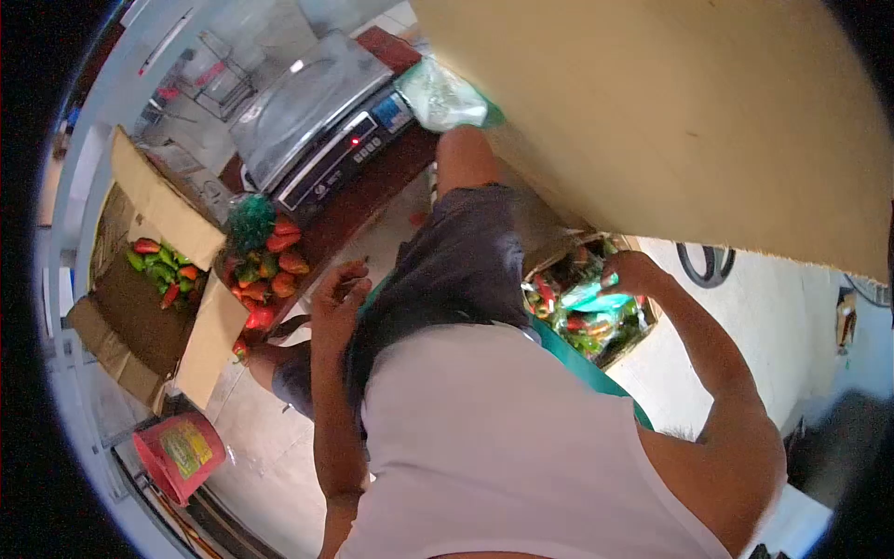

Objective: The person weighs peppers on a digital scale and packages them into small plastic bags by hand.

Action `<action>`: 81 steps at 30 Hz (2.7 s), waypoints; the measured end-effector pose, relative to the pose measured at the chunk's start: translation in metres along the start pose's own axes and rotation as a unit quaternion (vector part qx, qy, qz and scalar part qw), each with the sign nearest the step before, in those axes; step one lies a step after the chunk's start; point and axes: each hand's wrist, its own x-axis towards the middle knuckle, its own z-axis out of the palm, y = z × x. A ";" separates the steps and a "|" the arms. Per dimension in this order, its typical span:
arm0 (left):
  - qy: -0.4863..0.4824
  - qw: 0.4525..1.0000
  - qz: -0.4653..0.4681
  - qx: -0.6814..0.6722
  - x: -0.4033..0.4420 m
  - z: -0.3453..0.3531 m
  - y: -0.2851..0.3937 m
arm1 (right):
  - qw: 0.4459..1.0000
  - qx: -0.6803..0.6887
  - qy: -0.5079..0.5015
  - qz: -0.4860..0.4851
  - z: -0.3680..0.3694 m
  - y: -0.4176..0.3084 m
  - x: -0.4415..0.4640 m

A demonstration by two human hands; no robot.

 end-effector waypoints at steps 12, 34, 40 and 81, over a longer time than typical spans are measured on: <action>0.022 1.000 0.007 0.006 0.004 -0.002 0.007 | 0.950 0.144 0.203 -0.190 -0.050 -0.041 0.007; -0.334 0.835 0.348 0.264 0.085 0.210 0.024 | 0.924 0.185 0.280 -0.184 -0.102 -0.116 0.023; -0.163 0.974 0.146 0.066 0.079 0.103 0.075 | 0.920 0.116 0.332 -0.172 0.001 -0.075 0.046; 0.086 0.958 0.165 -0.217 -0.039 -0.056 0.042 | 0.772 0.354 -0.014 -0.528 -0.229 -0.360 0.131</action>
